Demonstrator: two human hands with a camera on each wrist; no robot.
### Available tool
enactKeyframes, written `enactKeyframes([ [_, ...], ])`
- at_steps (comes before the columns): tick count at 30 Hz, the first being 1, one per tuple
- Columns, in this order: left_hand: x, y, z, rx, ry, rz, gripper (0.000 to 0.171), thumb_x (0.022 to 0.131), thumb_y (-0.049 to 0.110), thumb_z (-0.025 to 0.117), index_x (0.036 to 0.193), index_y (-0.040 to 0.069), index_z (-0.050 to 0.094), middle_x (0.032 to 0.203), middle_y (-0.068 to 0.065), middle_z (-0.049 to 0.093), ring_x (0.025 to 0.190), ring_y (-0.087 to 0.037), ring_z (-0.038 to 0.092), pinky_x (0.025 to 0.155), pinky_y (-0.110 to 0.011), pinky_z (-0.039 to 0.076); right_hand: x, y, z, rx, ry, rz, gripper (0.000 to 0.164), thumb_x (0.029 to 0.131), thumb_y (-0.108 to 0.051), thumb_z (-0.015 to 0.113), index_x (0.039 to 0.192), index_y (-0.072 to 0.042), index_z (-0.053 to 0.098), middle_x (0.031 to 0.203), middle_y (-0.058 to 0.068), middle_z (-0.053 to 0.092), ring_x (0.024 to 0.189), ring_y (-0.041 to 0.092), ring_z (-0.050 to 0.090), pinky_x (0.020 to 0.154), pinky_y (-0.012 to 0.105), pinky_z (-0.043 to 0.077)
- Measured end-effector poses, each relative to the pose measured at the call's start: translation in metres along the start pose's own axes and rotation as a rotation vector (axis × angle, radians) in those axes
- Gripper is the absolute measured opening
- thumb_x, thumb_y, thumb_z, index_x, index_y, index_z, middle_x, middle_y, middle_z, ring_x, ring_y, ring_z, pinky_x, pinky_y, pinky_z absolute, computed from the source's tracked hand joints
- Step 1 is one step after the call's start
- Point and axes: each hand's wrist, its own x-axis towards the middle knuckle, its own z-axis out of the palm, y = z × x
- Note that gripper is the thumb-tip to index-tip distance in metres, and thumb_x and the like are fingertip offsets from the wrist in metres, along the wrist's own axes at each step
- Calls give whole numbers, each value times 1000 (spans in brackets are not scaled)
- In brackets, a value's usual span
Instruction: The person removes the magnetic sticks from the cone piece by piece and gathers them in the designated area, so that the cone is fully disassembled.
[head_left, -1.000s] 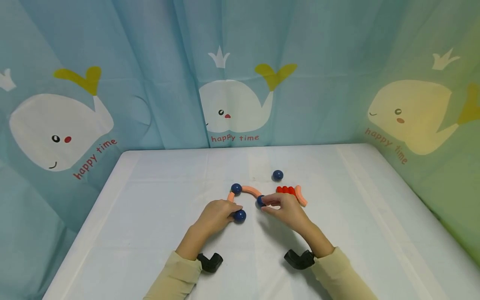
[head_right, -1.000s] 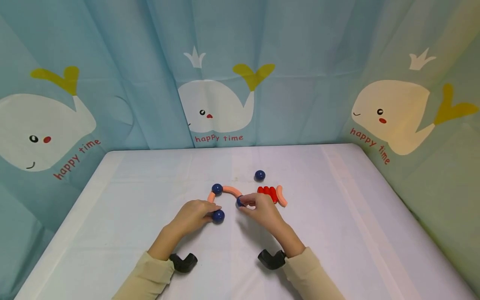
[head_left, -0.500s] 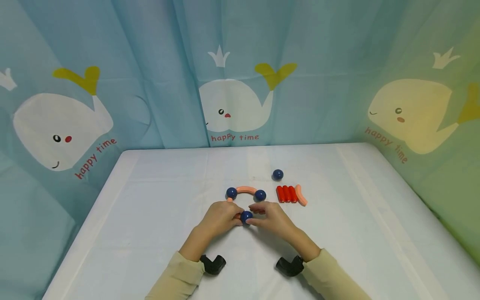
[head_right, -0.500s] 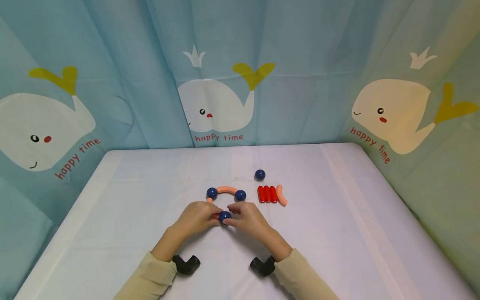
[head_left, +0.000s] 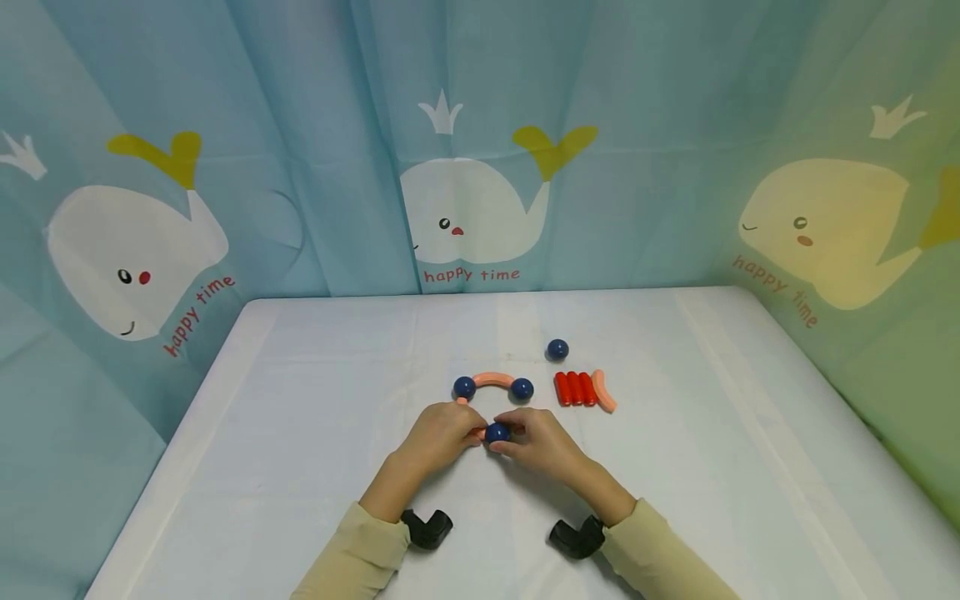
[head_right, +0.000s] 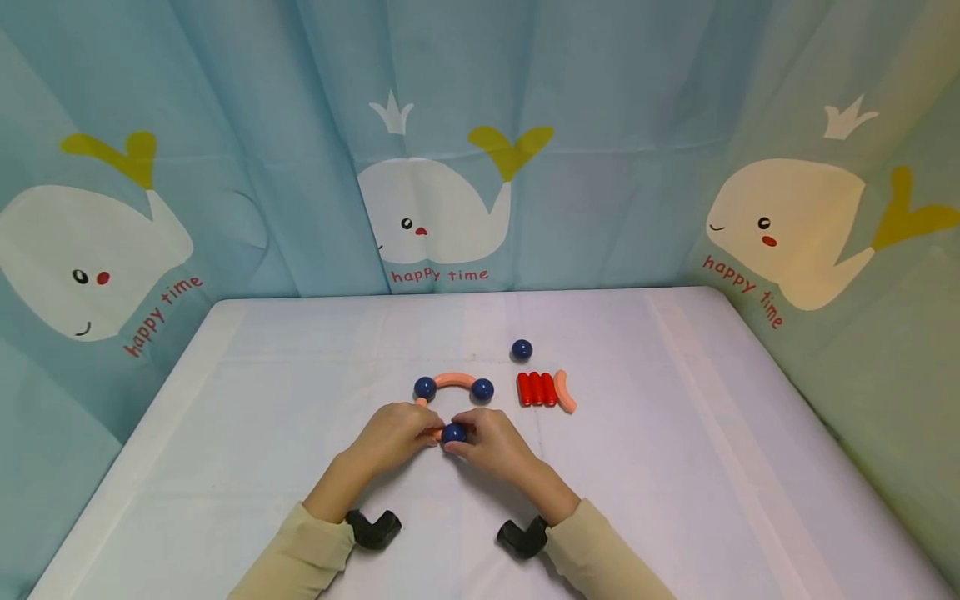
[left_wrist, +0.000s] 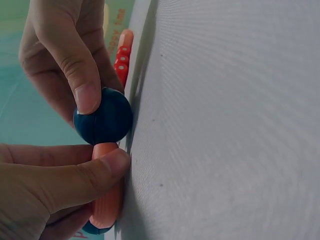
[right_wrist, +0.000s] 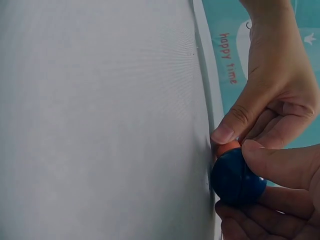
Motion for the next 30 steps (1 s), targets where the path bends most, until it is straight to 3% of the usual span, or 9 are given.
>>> enactKeyframes([
  [8, 2, 1, 0, -29, -19, 18, 6, 79, 21, 71, 76, 17, 68, 73, 12, 62, 60, -4, 51, 54, -22, 42, -2, -3, -5, -33, -21, 0, 26, 77, -11, 74, 99, 2, 67, 93, 7, 68, 81, 14, 63, 74, 29, 52],
  [12, 2, 1, 0, -28, -21, 25, 14, 80, 17, 71, 69, 17, 63, 66, 12, 56, 56, -5, 45, 51, -21, 37, -4, -6, -10, -57, -20, 27, 28, 77, -13, 75, 100, 2, 67, 93, 7, 67, 82, 16, 62, 74, 31, 52],
  [21, 0, 0, -2, -49, -25, 15, 25, 80, 16, 71, 61, 16, 54, 59, 12, 41, 53, -4, 35, 49, -19, 28, -3, 6, -39, -39, 97, 110, 32, 76, -12, 76, 102, 5, 67, 96, 12, 67, 86, 25, 64, 77, 39, 52],
  [30, 0, 0, -2, -47, -27, 13, 29, 79, 18, 71, 60, 17, 50, 58, 12, 38, 53, -5, 32, 49, -19, 26, -4, 33, -65, -22, 186, 207, 36, 79, -12, 73, 108, 7, 64, 98, 17, 66, 85, 25, 65, 73, 35, 53],
])
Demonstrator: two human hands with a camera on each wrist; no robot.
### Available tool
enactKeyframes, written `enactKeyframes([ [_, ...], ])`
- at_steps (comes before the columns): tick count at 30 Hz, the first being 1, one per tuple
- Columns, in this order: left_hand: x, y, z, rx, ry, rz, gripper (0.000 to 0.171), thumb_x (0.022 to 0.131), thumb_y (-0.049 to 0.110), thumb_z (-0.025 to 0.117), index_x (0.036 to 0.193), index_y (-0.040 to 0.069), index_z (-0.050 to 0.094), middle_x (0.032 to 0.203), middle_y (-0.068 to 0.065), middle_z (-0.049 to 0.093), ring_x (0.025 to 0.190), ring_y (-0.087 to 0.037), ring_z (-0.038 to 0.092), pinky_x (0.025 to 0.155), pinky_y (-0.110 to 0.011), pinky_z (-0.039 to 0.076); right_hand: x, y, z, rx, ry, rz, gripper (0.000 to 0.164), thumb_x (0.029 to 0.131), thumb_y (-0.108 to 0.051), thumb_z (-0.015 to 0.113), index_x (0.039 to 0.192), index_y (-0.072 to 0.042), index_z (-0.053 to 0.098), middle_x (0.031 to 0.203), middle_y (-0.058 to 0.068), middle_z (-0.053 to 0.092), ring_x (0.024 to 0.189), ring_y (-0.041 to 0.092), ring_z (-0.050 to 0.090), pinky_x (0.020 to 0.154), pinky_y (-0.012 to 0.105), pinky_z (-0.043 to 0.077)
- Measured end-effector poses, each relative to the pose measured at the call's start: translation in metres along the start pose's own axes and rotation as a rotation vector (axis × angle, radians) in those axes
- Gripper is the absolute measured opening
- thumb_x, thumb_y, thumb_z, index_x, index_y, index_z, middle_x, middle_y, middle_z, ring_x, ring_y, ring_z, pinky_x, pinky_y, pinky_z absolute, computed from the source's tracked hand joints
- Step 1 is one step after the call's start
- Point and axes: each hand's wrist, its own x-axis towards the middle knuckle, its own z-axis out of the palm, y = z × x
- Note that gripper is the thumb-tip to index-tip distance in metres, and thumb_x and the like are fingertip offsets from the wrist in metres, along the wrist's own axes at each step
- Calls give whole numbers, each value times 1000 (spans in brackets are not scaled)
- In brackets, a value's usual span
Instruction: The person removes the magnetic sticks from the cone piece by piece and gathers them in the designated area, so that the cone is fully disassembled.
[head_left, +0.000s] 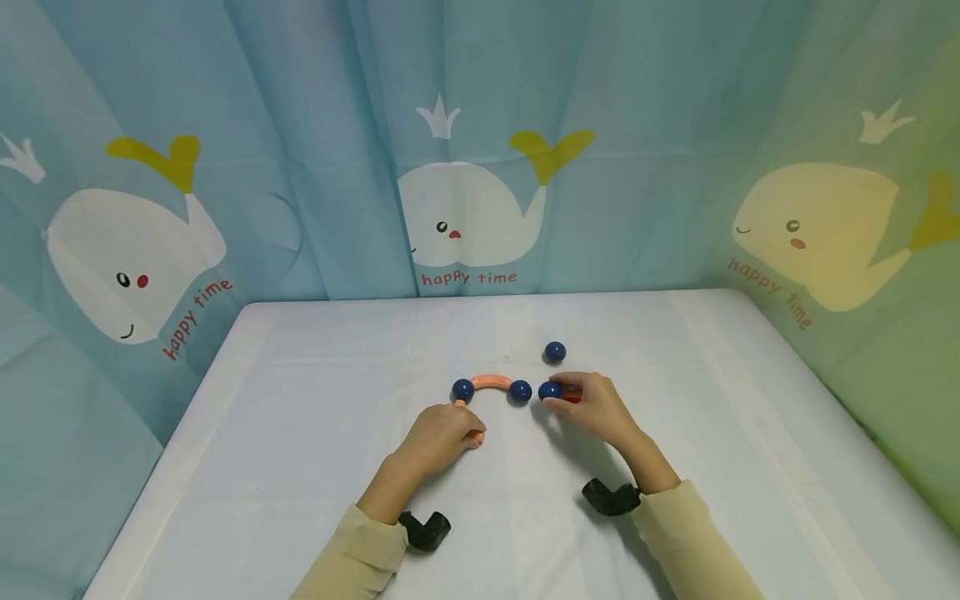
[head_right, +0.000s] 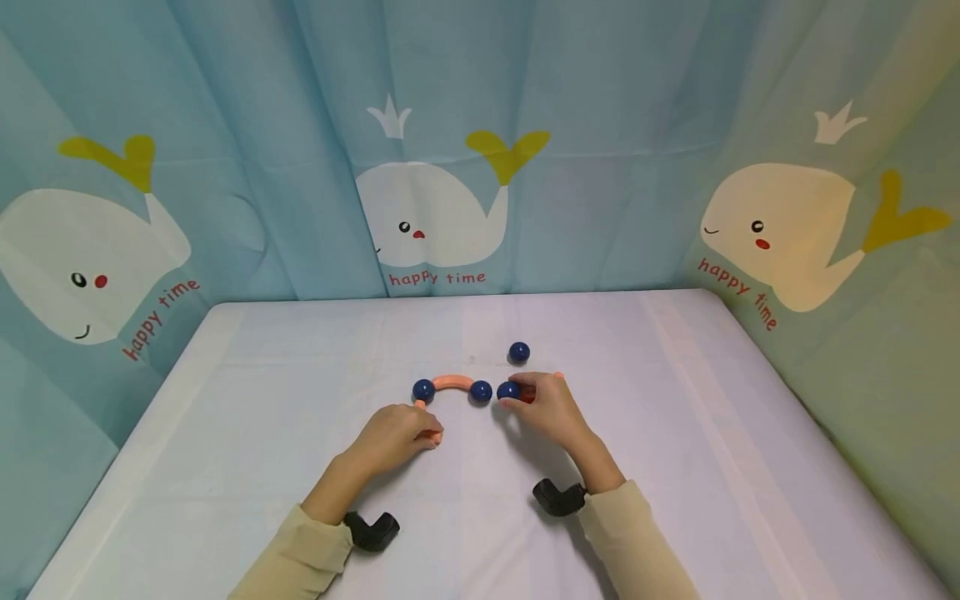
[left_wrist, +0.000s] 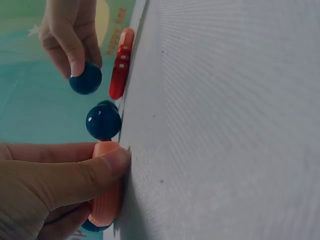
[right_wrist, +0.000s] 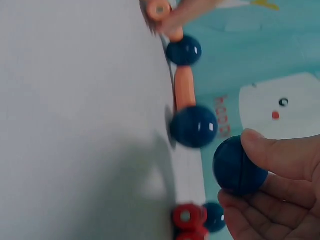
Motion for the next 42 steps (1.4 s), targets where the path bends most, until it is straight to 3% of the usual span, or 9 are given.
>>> enactKeyframes([
  [5, 0, -1, 1, -8, 15, 6, 30, 79, 17, 72, 59, 17, 49, 58, 12, 39, 53, -4, 32, 50, -18, 25, 7, 13, -13, 13, 21, 46, 40, 80, -11, 72, 111, 10, 60, 102, 22, 64, 91, 30, 64, 75, 37, 52],
  [16, 0, -2, 1, -17, 6, 1, 29, 80, 16, 71, 60, 16, 51, 58, 11, 39, 54, -4, 32, 51, -18, 25, 30, 38, -40, -91, 7, 168, 41, 84, -14, 67, 117, 9, 57, 113, 25, 58, 100, 38, 55, 86, 48, 46],
  [27, 0, -4, 3, -1, 16, 7, 27, 82, 15, 70, 61, 18, 52, 61, 12, 42, 55, -4, 34, 51, -18, 26, 51, 54, -40, -137, -42, 214, 45, 84, -12, 67, 122, 9, 53, 111, 25, 57, 95, 35, 51, 83, 46, 47],
  [42, -1, -5, 5, -9, -2, 20, 30, 82, 16, 69, 62, 18, 49, 61, 11, 40, 57, -4, 33, 53, -18, 26, 61, 56, -38, -151, -59, 237, 47, 85, -14, 67, 123, 10, 52, 111, 26, 56, 96, 35, 51, 87, 47, 45],
])
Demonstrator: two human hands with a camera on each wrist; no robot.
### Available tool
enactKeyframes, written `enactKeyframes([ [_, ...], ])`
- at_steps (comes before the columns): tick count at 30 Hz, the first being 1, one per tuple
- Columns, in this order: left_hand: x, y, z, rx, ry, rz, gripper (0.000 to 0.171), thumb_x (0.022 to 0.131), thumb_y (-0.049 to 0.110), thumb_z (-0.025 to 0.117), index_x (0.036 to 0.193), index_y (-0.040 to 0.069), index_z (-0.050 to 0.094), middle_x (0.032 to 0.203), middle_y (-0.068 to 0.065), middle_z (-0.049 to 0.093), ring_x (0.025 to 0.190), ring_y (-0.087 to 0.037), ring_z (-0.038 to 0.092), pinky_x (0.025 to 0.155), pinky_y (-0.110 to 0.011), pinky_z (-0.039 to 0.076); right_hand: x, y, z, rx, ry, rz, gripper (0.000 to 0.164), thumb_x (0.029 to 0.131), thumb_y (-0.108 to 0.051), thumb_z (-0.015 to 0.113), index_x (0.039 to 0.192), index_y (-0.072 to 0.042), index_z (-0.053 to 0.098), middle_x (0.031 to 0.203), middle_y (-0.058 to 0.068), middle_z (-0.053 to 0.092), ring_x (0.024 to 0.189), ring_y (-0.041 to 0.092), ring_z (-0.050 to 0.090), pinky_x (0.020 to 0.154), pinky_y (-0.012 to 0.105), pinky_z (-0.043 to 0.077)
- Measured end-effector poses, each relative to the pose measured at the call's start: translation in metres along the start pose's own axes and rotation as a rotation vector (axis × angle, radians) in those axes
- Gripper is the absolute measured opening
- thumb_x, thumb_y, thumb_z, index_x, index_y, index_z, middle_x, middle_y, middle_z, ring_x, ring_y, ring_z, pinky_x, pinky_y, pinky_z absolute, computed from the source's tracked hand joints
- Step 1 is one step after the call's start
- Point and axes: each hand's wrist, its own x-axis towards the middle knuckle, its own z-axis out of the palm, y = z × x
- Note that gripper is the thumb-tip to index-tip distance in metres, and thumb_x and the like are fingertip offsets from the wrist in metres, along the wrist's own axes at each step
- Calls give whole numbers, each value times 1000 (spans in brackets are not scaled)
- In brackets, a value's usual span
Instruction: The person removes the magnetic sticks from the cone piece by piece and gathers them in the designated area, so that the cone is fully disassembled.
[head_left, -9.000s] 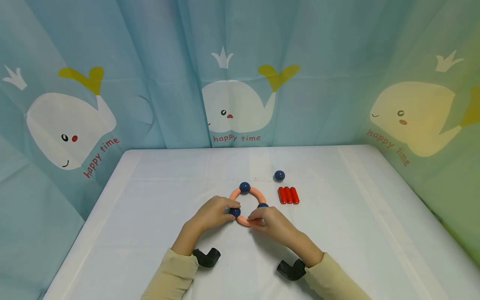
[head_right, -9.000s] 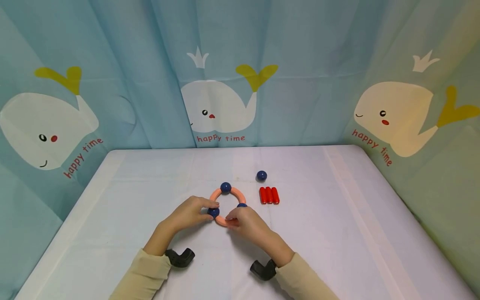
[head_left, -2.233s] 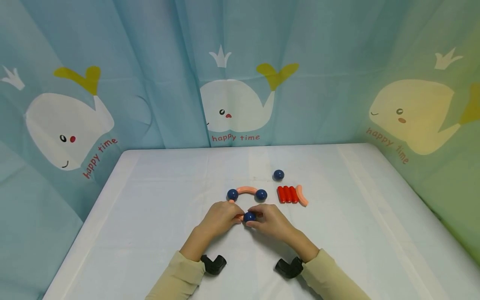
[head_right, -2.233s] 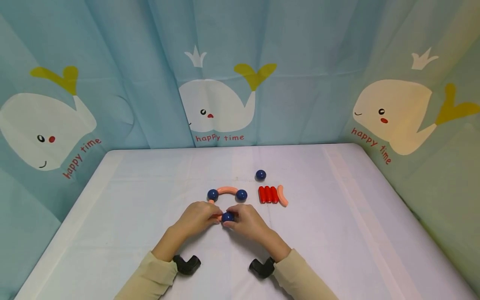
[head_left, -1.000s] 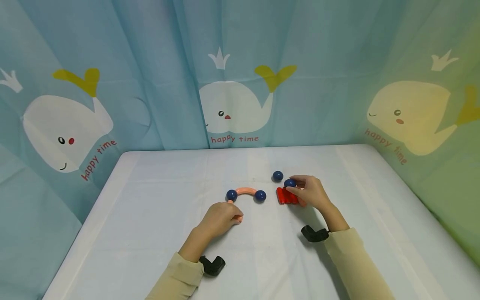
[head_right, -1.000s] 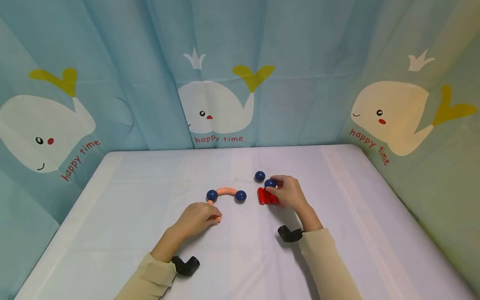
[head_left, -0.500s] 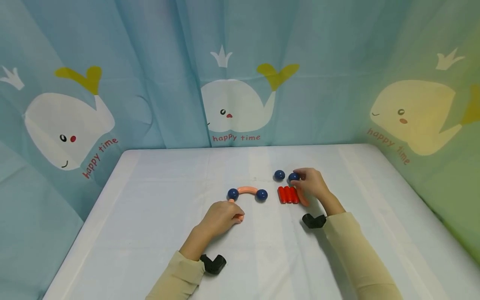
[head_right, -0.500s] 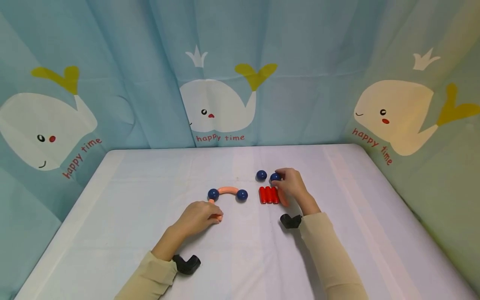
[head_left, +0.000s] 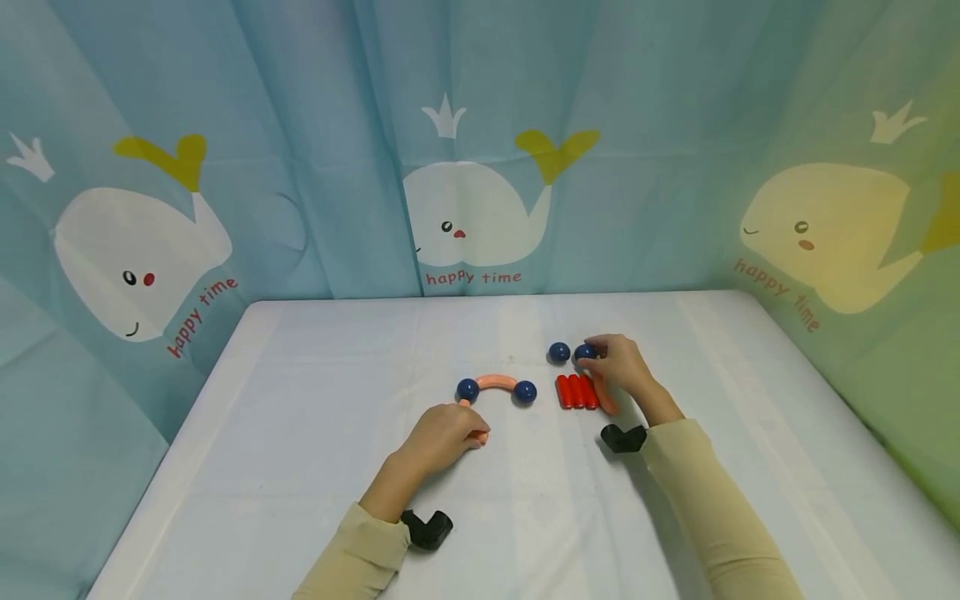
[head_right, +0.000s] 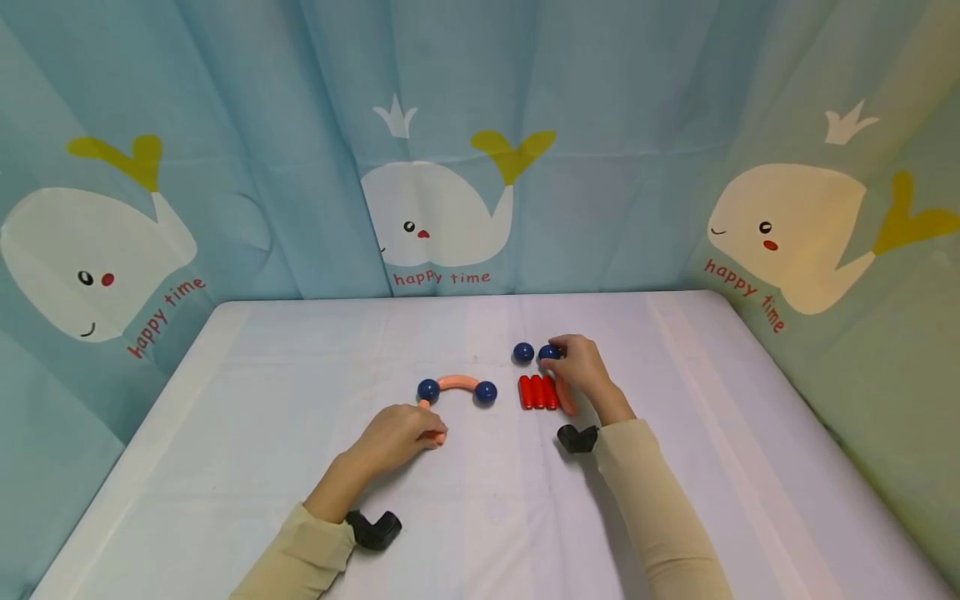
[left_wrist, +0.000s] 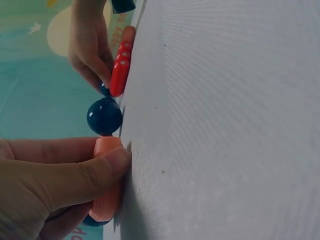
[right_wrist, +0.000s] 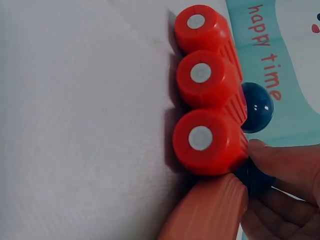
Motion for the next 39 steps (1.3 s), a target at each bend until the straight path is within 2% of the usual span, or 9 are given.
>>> enactKeyframes([
  [8, -1, 0, -1, -22, 24, 21, 24, 86, 12, 65, 64, 14, 57, 63, 8, 47, 59, -6, 35, 55, -19, 28, 1, -3, 0, 1, -4, 5, 49, 85, -15, 67, 125, 8, 52, 114, 25, 56, 98, 36, 51, 87, 47, 45],
  [13, -1, -1, -1, -34, 16, 20, 23, 88, 10, 63, 65, 14, 58, 64, 7, 47, 59, -6, 35, 55, -20, 28, -1, -2, -2, -9, -5, 17, 54, 84, -21, 68, 127, 7, 49, 120, 26, 53, 107, 39, 48, 89, 50, 43],
  [17, -1, 0, -1, -36, 16, 21, 24, 88, 10, 62, 64, 13, 58, 64, 7, 48, 59, -6, 34, 55, -20, 26, -8, -2, -4, -3, 50, -2, 54, 84, -20, 67, 127, 8, 49, 123, 27, 51, 111, 42, 47, 89, 51, 43],
  [23, -2, 6, -4, -1, 22, 16, 27, 87, 10, 63, 62, 13, 56, 61, 8, 45, 57, -6, 31, 53, -19, 24, -30, -10, 2, 63, 244, -113, 43, 84, -12, 67, 120, 8, 55, 115, 26, 57, 106, 41, 52, 89, 50, 43],
  [26, -1, 10, -5, 35, 39, 28, 34, 87, 5, 61, 58, 15, 46, 59, 9, 36, 55, -5, 28, 52, -19, 19, -43, -20, 11, 109, 299, -187, 39, 81, -9, 70, 115, 8, 59, 110, 24, 60, 102, 38, 55, 88, 49, 44],
  [31, 2, 15, -3, 116, 70, 25, 43, 85, -3, 56, 60, 18, 27, 58, 8, 22, 54, -5, 21, 51, -20, 12, -57, -36, 28, 153, 289, -309, 36, 75, -4, 75, 108, 8, 63, 103, 21, 64, 96, 33, 60, 85, 46, 47],
  [37, 4, 20, 2, 143, 90, 0, 46, 84, 19, 66, 59, 19, 27, 58, 8, 23, 53, -5, 23, 47, -19, 15, -67, -52, 47, 136, 246, -427, 32, 72, -4, 77, 101, 6, 67, 96, 15, 67, 85, 28, 63, 74, 40, 52],
  [39, 5, 20, 4, 128, 89, -11, 45, 83, 18, 67, 59, 19, 30, 58, 9, 24, 53, -5, 25, 47, -20, 16, -70, -57, 53, 137, 212, -465, 31, 72, -4, 77, 99, 6, 67, 95, 14, 67, 84, 27, 63, 73, 38, 52],
])
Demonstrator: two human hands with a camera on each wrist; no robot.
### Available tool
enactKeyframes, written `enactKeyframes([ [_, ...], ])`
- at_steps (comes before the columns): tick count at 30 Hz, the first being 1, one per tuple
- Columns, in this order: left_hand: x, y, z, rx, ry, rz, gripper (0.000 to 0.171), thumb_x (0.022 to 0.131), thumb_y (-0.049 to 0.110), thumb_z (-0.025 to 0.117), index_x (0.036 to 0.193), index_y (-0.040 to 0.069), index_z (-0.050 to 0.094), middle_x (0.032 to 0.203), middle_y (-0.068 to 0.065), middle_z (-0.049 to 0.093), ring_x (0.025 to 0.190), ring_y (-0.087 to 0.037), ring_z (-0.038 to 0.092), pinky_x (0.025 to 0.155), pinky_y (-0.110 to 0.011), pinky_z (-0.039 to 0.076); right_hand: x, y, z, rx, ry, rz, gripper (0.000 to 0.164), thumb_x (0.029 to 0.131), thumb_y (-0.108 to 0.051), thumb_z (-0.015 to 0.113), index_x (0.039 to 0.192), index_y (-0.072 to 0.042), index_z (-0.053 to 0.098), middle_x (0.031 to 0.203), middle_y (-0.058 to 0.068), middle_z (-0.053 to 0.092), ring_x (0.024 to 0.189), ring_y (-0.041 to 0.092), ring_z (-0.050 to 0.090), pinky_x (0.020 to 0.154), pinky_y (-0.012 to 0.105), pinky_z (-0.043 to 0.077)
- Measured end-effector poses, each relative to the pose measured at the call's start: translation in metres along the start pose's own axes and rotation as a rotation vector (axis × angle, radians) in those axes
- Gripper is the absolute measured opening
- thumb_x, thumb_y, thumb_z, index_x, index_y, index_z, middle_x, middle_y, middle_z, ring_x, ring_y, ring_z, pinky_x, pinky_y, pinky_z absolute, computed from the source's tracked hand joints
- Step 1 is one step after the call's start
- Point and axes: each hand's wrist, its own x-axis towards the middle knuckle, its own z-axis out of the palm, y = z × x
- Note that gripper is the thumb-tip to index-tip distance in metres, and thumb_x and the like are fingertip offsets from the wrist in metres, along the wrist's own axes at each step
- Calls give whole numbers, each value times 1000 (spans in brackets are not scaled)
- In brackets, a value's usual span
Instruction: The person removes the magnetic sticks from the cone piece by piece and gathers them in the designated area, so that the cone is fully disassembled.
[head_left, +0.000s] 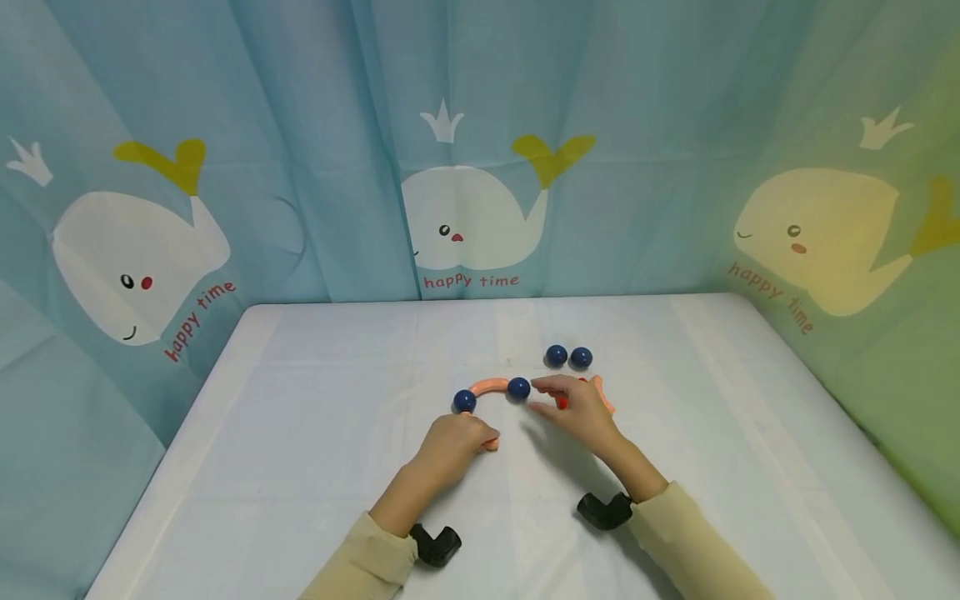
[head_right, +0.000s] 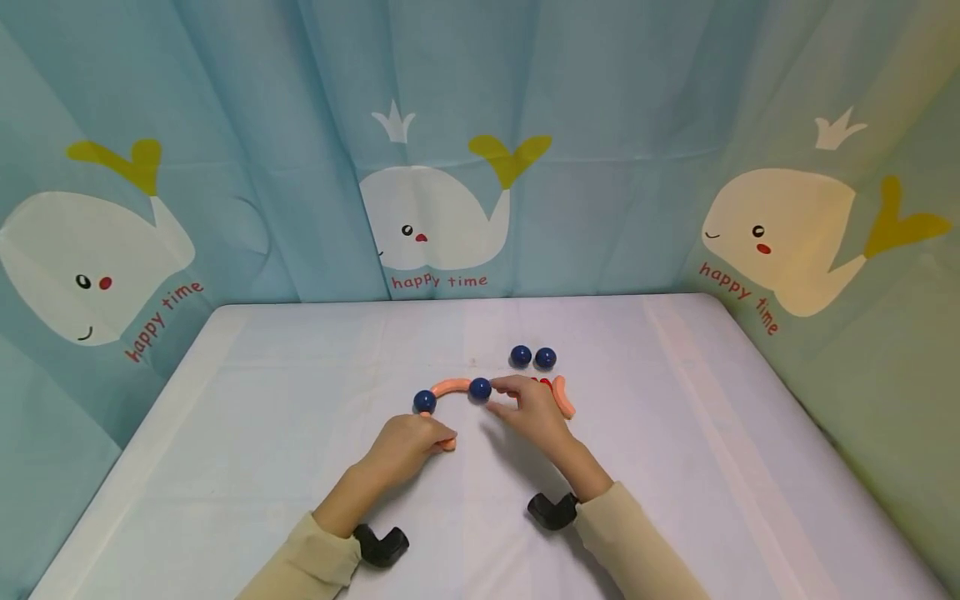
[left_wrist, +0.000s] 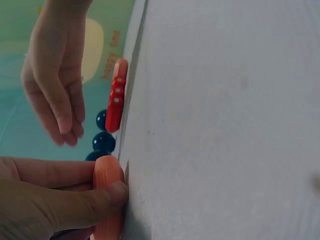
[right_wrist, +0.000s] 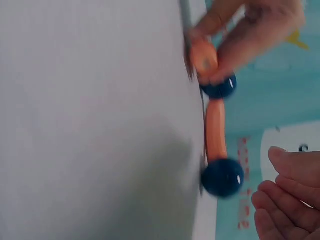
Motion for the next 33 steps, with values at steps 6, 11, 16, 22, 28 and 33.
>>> enactKeyframes([
  [6, -1, -4, -7, -120, -32, -86, 12, 81, 20, 70, 91, 14, 72, 83, 8, 67, 74, -8, 62, 62, -24, 49, -6, -8, 15, 85, -120, 27, 33, 74, -6, 76, 103, 5, 67, 100, 12, 67, 92, 27, 62, 81, 39, 50],
  [11, -3, -16, -14, -282, 63, -197, 33, 85, 8, 65, 118, 6, 63, 115, -5, 62, 104, -20, 58, 83, -36, 48, -10, -13, 22, 114, -206, 45, 33, 76, -9, 75, 105, 5, 66, 103, 12, 66, 93, 26, 62, 82, 39, 50],
  [16, -6, -25, -13, -322, 42, -267, 40, 90, 6, 58, 130, 5, 52, 135, -11, 47, 124, -24, 42, 96, -40, 40, -13, -19, 28, 106, -288, 9, 32, 78, -11, 73, 105, 4, 66, 101, 10, 66, 92, 24, 62, 82, 38, 50],
  [22, -7, -29, -6, -331, 28, -198, 29, 94, 5, 52, 121, 1, 59, 128, -14, 52, 120, -26, 47, 91, -40, 44, -14, -24, 31, 106, -369, 15, 30, 80, -11, 72, 105, 3, 66, 101, 9, 66, 94, 21, 62, 84, 35, 49],
  [28, -7, -31, -2, -231, 65, -181, 26, 87, 3, 60, 113, 1, 65, 117, -12, 60, 111, -24, 54, 90, -36, 45, -14, -22, 32, 81, -368, -4, 29, 79, -9, 72, 104, 3, 66, 101, 9, 66, 93, 21, 62, 82, 34, 50],
  [33, -7, -31, -1, -226, 103, -164, 25, 85, 1, 62, 109, 0, 66, 110, -10, 64, 105, -25, 57, 87, -35, 47, -14, -22, 31, 79, -366, -14, 29, 79, -9, 72, 104, 4, 66, 100, 8, 67, 93, 21, 62, 83, 34, 49],
])
